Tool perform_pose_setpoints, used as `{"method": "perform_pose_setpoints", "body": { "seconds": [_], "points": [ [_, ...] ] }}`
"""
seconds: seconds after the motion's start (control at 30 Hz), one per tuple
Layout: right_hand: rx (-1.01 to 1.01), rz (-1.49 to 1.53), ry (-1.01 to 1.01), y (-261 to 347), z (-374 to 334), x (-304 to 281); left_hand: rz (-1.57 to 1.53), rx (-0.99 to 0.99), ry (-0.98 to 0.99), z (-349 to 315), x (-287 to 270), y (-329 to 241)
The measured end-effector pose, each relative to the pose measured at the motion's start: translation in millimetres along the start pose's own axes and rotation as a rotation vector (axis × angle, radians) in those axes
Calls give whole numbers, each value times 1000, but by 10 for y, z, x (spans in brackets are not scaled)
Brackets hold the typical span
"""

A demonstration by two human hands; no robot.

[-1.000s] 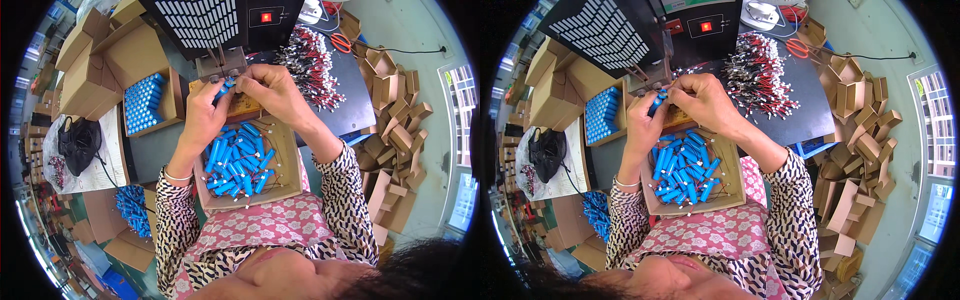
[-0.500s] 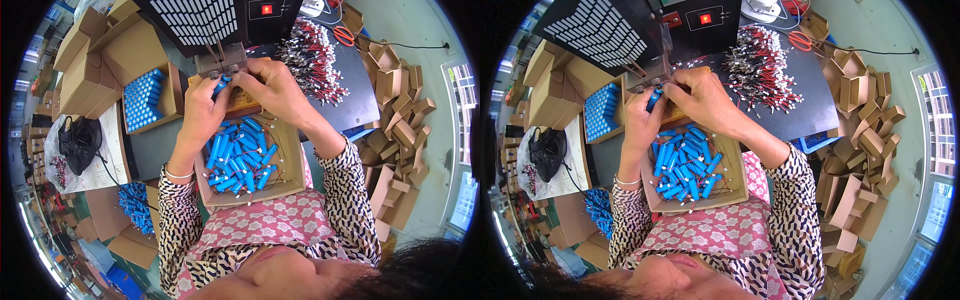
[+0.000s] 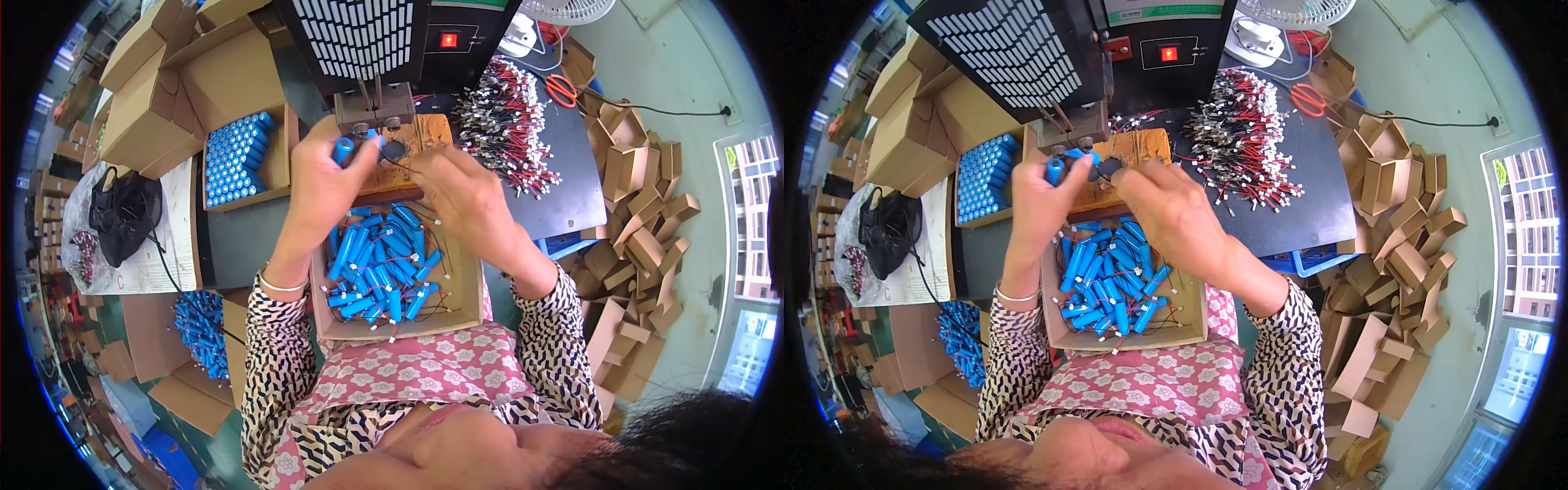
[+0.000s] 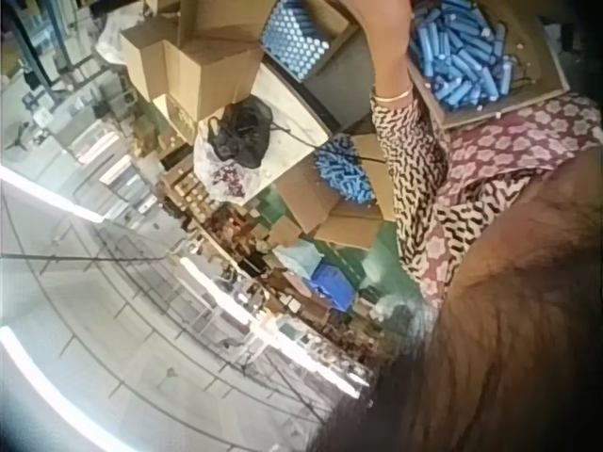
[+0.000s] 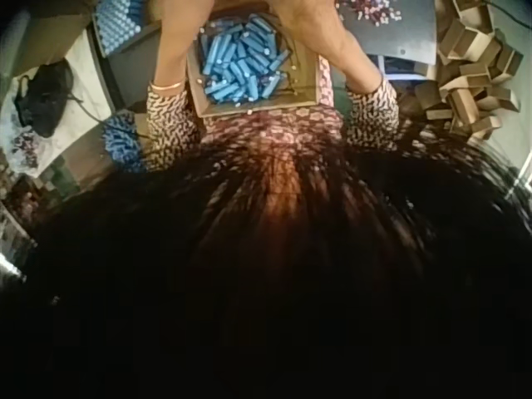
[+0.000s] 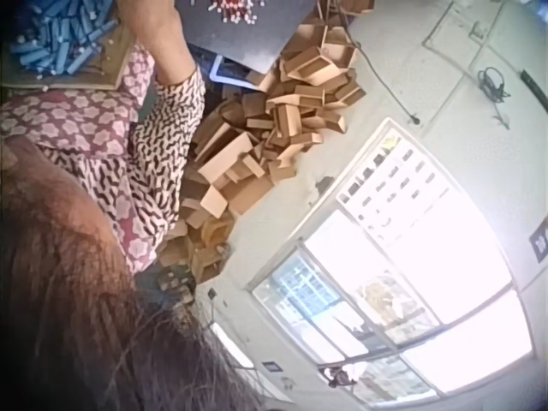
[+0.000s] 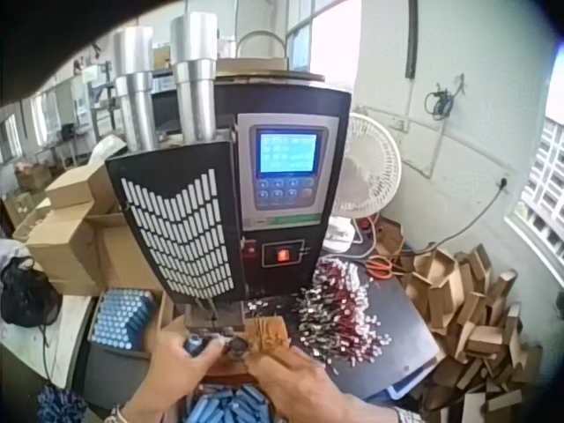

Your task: The person attaches wire leads to battery cells using a spot welding machine and places the assembled batteries into a box.

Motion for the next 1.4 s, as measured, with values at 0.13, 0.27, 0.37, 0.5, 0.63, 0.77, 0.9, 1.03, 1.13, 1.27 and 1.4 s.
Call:
{"method": "perform_pose_setpoints", "body": {
  "seconds": [0.13,0.27,0.37,0.5,0.63,0.77,0.9,1.03,1.13,1.27,1.4],
  "points": [
    [699,453,161,26,203,47,94,291,-6,-32,72,190],
    [686,553,59,-120,238,114,31,356,5,-8,135,181],
    [535,353,20,-150,316,148,78,443,-32,-5,149,225],
    [578,335,-3,-210,311,265,79,484,-41,-34,124,153],
    [523,288,-28,-186,336,303,45,493,-48,-26,110,170],
    [520,316,-52,-171,342,325,69,438,-10,-38,85,204],
    [515,292,-23,-179,342,315,71,452,-27,-38,93,232],
    [526,315,-55,-243,285,314,82,466,-13,-27,133,201],
    [525,303,-34,-212,234,241,48,486,-26,1,132,220],
    [186,185,-1,-80,46,-173,202,396,-4,-41,77,169],
    [768,241,-69,-248,-399,-698,236,549,137,-279,-137,87]
  ]
}}
Point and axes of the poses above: each hand's wrist, its own z-axis towards the middle knuckle, its own x-axis out of the palm, y = z × x, the point moved 1 cm from there along z, towards the middle knuckle, and after that the axes turned 13 degrees about -y, right-handed, at the moved point
